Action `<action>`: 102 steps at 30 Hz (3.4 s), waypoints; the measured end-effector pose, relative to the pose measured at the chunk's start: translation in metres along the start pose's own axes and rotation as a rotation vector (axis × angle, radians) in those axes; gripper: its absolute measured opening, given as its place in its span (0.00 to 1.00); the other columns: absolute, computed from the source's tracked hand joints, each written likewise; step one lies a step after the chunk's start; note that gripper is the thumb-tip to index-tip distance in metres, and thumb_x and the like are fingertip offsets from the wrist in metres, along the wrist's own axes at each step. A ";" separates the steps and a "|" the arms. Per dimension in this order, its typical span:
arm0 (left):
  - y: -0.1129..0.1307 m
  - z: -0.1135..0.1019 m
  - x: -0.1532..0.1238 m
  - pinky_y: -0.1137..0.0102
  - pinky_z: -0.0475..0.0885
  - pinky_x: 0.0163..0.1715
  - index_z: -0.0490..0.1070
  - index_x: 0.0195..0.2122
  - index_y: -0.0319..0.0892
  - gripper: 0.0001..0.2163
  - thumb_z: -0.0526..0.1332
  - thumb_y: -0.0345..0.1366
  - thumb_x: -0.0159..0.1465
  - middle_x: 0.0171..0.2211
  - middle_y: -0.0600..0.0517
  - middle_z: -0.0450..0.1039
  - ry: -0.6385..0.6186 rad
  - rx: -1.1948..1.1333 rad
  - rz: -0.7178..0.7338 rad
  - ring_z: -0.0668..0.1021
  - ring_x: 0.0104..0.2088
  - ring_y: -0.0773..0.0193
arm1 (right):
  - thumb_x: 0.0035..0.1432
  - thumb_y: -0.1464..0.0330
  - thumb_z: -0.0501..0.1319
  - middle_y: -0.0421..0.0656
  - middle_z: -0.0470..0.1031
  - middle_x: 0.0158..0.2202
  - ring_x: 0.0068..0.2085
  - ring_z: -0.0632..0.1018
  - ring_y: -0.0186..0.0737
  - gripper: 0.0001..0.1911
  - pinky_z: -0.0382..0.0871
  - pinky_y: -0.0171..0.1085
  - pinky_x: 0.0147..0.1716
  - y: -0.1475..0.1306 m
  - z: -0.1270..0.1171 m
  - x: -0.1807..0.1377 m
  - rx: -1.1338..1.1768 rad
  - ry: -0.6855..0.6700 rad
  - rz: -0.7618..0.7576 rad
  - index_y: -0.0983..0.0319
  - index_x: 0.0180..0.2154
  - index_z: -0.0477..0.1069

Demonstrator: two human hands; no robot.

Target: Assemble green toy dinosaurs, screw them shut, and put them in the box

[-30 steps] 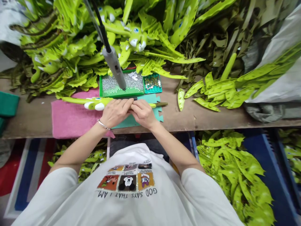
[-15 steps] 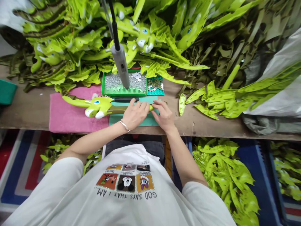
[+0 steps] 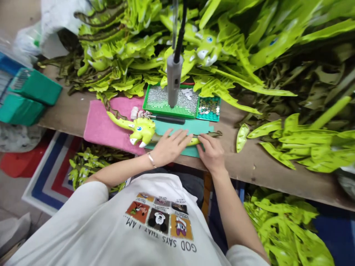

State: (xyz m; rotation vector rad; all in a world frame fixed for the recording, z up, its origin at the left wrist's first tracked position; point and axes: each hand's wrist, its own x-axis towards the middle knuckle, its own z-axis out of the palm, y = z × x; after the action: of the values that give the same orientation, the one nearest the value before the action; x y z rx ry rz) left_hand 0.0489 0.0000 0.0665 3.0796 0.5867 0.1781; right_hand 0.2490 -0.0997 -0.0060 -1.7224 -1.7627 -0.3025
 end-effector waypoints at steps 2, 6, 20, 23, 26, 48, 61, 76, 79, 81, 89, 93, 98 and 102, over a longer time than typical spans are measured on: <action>-0.026 -0.011 -0.031 0.53 0.58 0.64 0.62 0.67 0.39 0.23 0.46 0.29 0.72 0.66 0.41 0.65 -0.007 -0.034 -0.113 0.67 0.66 0.51 | 0.59 0.73 0.61 0.47 0.82 0.48 0.43 0.81 0.46 0.17 0.75 0.45 0.44 -0.005 -0.008 0.003 -0.031 -0.064 -0.013 0.58 0.51 0.74; -0.094 -0.025 -0.089 0.50 0.56 0.66 0.58 0.68 0.32 0.28 0.48 0.25 0.66 0.65 0.37 0.65 -0.108 -0.058 -0.462 0.64 0.67 0.46 | 0.57 0.71 0.62 0.47 0.79 0.54 0.50 0.76 0.52 0.25 0.67 0.51 0.52 -0.031 -0.013 0.018 -0.006 -0.163 -0.076 0.57 0.57 0.70; -0.089 -0.005 -0.082 0.46 0.59 0.63 0.66 0.63 0.39 0.22 0.60 0.33 0.68 0.50 0.39 0.77 -0.055 -0.094 -0.286 0.77 0.52 0.50 | 0.59 0.65 0.62 0.47 0.82 0.44 0.48 0.81 0.53 0.17 0.70 0.58 0.54 -0.005 -0.020 0.032 0.205 -0.346 -0.076 0.57 0.51 0.74; -0.085 0.001 -0.081 0.47 0.61 0.62 0.66 0.63 0.39 0.21 0.60 0.33 0.69 0.50 0.39 0.77 -0.030 -0.140 -0.312 0.77 0.52 0.50 | 0.61 0.63 0.62 0.49 0.80 0.50 0.50 0.81 0.51 0.18 0.74 0.53 0.51 0.001 -0.026 0.045 0.278 -0.352 -0.050 0.58 0.52 0.74; -0.088 -0.004 -0.079 0.46 0.62 0.62 0.67 0.62 0.39 0.22 0.59 0.31 0.67 0.54 0.38 0.74 0.003 -0.255 -0.312 0.74 0.56 0.49 | 0.62 0.69 0.58 0.48 0.80 0.50 0.49 0.81 0.48 0.15 0.76 0.49 0.49 0.006 -0.012 0.075 0.229 -0.259 0.032 0.58 0.50 0.74; -0.036 0.001 0.098 0.63 0.67 0.61 0.69 0.45 0.40 0.08 0.53 0.27 0.70 0.48 0.48 0.78 0.358 -2.200 -1.092 0.77 0.57 0.65 | 0.46 0.76 0.57 0.46 0.80 0.31 0.33 0.76 0.43 0.10 0.70 0.41 0.36 0.027 0.071 0.179 0.138 -0.334 0.139 0.61 0.28 0.75; -0.018 -0.013 0.068 0.63 0.69 0.62 0.72 0.42 0.36 0.11 0.50 0.30 0.71 0.50 0.42 0.78 0.511 -2.374 -1.131 0.76 0.60 0.61 | 0.58 0.68 0.62 0.41 0.83 0.36 0.37 0.82 0.41 0.07 0.79 0.43 0.42 -0.024 0.013 0.131 0.568 -0.165 0.328 0.58 0.36 0.80; -0.013 -0.019 -0.032 0.59 0.68 0.64 0.71 0.52 0.38 0.16 0.50 0.39 0.71 0.61 0.39 0.72 0.289 -2.117 -1.078 0.75 0.62 0.56 | 0.53 0.65 0.69 0.39 0.81 0.32 0.34 0.84 0.39 0.11 0.84 0.41 0.38 -0.060 0.002 0.078 0.945 -0.112 0.689 0.58 0.36 0.69; -0.008 -0.020 -0.056 0.57 0.67 0.65 0.71 0.53 0.37 0.17 0.52 0.40 0.70 0.60 0.38 0.72 0.277 -2.117 -1.089 0.75 0.62 0.55 | 0.53 0.66 0.68 0.39 0.79 0.30 0.33 0.84 0.39 0.10 0.83 0.40 0.37 -0.066 0.001 0.066 0.930 -0.131 0.697 0.57 0.34 0.69; -0.004 -0.020 -0.068 0.56 0.67 0.65 0.72 0.54 0.37 0.17 0.54 0.40 0.69 0.60 0.38 0.72 0.295 -2.145 -1.114 0.75 0.62 0.54 | 0.52 0.67 0.68 0.38 0.79 0.29 0.31 0.83 0.38 0.09 0.82 0.38 0.35 -0.070 0.002 0.061 0.898 -0.132 0.677 0.57 0.33 0.69; 0.010 -0.020 -0.079 0.57 0.66 0.65 0.78 0.48 0.34 0.12 0.59 0.34 0.68 0.51 0.40 0.80 0.507 -2.370 -1.184 0.80 0.55 0.53 | 0.58 0.66 0.65 0.39 0.81 0.33 0.31 0.79 0.36 0.04 0.77 0.38 0.34 -0.078 0.015 0.057 0.632 -0.143 0.479 0.58 0.36 0.73; 0.012 -0.021 -0.073 0.58 0.66 0.65 0.78 0.47 0.35 0.12 0.56 0.32 0.70 0.49 0.42 0.81 0.537 -2.397 -1.198 0.81 0.54 0.54 | 0.59 0.68 0.65 0.40 0.81 0.34 0.35 0.79 0.39 0.01 0.75 0.41 0.38 -0.079 0.027 0.067 0.510 -0.118 0.334 0.58 0.35 0.74; 0.010 -0.021 -0.068 0.56 0.66 0.65 0.78 0.46 0.33 0.14 0.53 0.30 0.71 0.50 0.40 0.81 0.569 -2.423 -1.243 0.80 0.55 0.53 | 0.59 0.68 0.66 0.41 0.81 0.33 0.36 0.79 0.41 0.01 0.74 0.43 0.39 -0.078 0.030 0.071 0.405 -0.112 0.258 0.58 0.34 0.76; 0.009 -0.020 -0.068 0.55 0.65 0.66 0.78 0.46 0.32 0.14 0.53 0.30 0.71 0.51 0.38 0.80 0.588 -2.456 -1.271 0.78 0.58 0.50 | 0.60 0.70 0.65 0.41 0.82 0.33 0.36 0.79 0.41 0.01 0.73 0.41 0.38 -0.089 0.019 0.067 0.375 -0.065 0.208 0.58 0.35 0.76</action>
State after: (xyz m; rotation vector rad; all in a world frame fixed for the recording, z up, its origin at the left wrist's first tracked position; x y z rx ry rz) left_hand -0.0122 -0.0339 0.0789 0.1243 0.8835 0.7863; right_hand 0.1630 -0.0442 0.0432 -1.6336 -1.5484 0.1673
